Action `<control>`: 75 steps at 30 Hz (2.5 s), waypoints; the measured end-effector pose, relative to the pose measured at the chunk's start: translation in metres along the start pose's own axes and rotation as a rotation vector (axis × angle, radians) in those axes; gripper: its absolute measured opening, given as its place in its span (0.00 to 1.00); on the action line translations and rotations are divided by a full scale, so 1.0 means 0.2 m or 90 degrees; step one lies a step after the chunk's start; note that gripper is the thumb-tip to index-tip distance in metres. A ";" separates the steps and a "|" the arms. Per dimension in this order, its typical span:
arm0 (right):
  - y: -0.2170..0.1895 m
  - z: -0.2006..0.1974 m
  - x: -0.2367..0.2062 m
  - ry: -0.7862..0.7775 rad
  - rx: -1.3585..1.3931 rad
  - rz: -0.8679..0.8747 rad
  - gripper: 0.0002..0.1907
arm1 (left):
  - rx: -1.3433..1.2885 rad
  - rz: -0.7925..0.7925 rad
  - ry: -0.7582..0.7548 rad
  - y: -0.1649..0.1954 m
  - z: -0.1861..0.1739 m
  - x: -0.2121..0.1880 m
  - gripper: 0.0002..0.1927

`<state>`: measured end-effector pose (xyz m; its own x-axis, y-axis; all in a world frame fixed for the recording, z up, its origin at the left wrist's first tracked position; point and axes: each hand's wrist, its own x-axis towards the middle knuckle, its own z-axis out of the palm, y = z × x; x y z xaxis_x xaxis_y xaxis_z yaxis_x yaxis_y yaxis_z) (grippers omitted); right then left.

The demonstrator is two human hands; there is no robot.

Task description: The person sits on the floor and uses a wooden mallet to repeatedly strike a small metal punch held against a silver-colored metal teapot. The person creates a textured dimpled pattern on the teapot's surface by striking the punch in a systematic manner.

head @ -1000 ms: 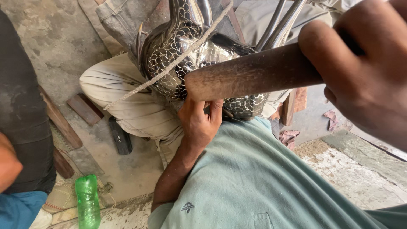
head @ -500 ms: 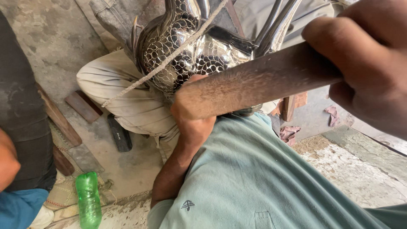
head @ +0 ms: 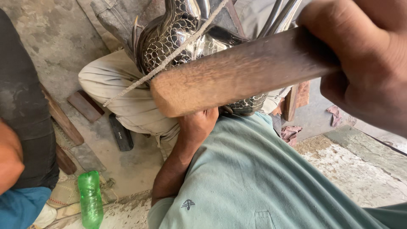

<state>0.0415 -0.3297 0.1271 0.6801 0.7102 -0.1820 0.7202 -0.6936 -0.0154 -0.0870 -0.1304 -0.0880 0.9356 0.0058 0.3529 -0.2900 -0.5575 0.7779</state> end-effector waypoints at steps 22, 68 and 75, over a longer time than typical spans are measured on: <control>-0.10 0.01 0.00 0.014 -0.131 -0.052 0.21 | -0.071 -0.087 -0.010 -0.09 0.13 -0.24 0.07; 0.04 0.07 0.02 0.008 -0.033 -0.007 0.15 | 0.005 -0.124 -0.138 -0.03 0.08 -0.11 0.02; 0.01 0.02 0.09 0.034 0.240 0.062 0.23 | -0.005 -0.028 -0.019 -0.04 0.10 -0.09 0.08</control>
<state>0.0541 -0.3195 0.1191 0.7560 0.6373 -0.1494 0.5577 -0.7466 -0.3627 -0.0988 -0.1424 -0.1102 0.9532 0.0054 0.3024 -0.2495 -0.5513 0.7961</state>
